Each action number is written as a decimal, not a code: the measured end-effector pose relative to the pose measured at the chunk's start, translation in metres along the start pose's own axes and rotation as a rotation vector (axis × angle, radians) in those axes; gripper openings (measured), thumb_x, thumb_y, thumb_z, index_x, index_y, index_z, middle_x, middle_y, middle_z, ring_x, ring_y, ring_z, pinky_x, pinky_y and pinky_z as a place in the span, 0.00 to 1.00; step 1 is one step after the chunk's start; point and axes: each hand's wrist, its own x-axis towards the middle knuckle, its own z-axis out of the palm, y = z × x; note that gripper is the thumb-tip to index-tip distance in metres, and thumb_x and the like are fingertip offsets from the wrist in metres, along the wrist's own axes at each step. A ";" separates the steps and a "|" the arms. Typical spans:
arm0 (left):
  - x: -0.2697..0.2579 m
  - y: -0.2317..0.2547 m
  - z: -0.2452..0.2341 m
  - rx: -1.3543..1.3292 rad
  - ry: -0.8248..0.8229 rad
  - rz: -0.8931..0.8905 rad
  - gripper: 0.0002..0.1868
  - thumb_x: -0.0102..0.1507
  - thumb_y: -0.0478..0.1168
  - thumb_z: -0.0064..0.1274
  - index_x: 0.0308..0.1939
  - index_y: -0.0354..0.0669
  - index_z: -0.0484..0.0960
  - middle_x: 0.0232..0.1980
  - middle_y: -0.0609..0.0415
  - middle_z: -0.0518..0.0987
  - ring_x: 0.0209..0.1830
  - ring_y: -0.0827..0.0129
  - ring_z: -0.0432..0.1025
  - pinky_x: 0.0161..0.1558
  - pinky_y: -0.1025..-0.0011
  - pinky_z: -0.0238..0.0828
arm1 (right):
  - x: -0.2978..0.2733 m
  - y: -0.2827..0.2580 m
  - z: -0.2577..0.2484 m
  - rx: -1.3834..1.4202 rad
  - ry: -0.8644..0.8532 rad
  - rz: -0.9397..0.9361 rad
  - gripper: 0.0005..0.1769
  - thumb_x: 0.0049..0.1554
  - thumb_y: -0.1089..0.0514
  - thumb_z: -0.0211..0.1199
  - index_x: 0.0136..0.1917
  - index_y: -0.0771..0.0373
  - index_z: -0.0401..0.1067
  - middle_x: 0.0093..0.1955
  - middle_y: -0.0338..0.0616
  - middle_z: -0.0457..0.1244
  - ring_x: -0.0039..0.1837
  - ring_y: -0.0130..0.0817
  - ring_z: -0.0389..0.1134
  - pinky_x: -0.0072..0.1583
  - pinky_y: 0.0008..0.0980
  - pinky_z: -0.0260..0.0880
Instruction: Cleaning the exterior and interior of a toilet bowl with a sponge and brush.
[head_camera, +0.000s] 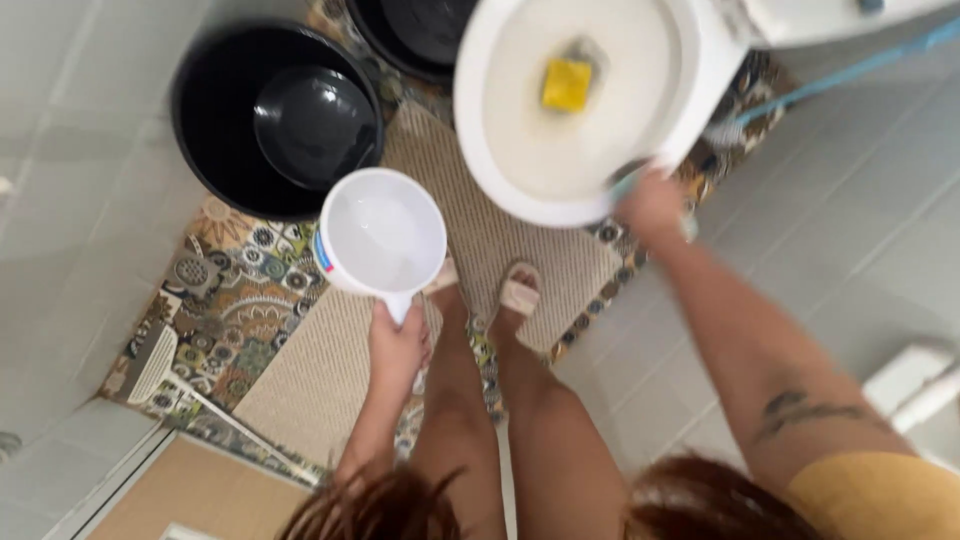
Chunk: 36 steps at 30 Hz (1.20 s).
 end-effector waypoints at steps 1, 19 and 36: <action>0.002 -0.012 0.001 0.007 0.001 0.037 0.13 0.67 0.40 0.50 0.46 0.44 0.61 0.21 0.58 0.66 0.11 0.75 0.59 0.11 0.73 0.52 | -0.013 0.009 -0.023 0.154 0.066 0.129 0.46 0.45 0.52 0.76 0.67 0.75 0.57 0.55 0.62 0.65 0.55 0.55 0.70 0.57 0.52 0.73; 0.072 -0.043 0.062 -0.022 -0.146 0.237 0.08 0.68 0.39 0.46 0.48 0.48 0.64 0.24 0.58 0.65 0.14 0.75 0.58 0.14 0.73 0.53 | -0.067 -0.035 0.022 0.749 0.519 0.372 0.46 0.47 0.53 0.81 0.67 0.70 0.55 0.55 0.63 0.67 0.56 0.57 0.70 0.56 0.50 0.70; 0.261 -0.102 0.042 -0.113 -0.516 0.433 0.10 0.69 0.39 0.46 0.45 0.45 0.59 0.26 0.57 0.66 0.16 0.76 0.59 0.14 0.74 0.54 | -0.074 -0.028 0.085 0.648 0.819 -0.048 0.41 0.62 0.56 0.76 0.70 0.74 0.48 0.62 0.56 0.62 0.62 0.41 0.67 0.62 0.40 0.71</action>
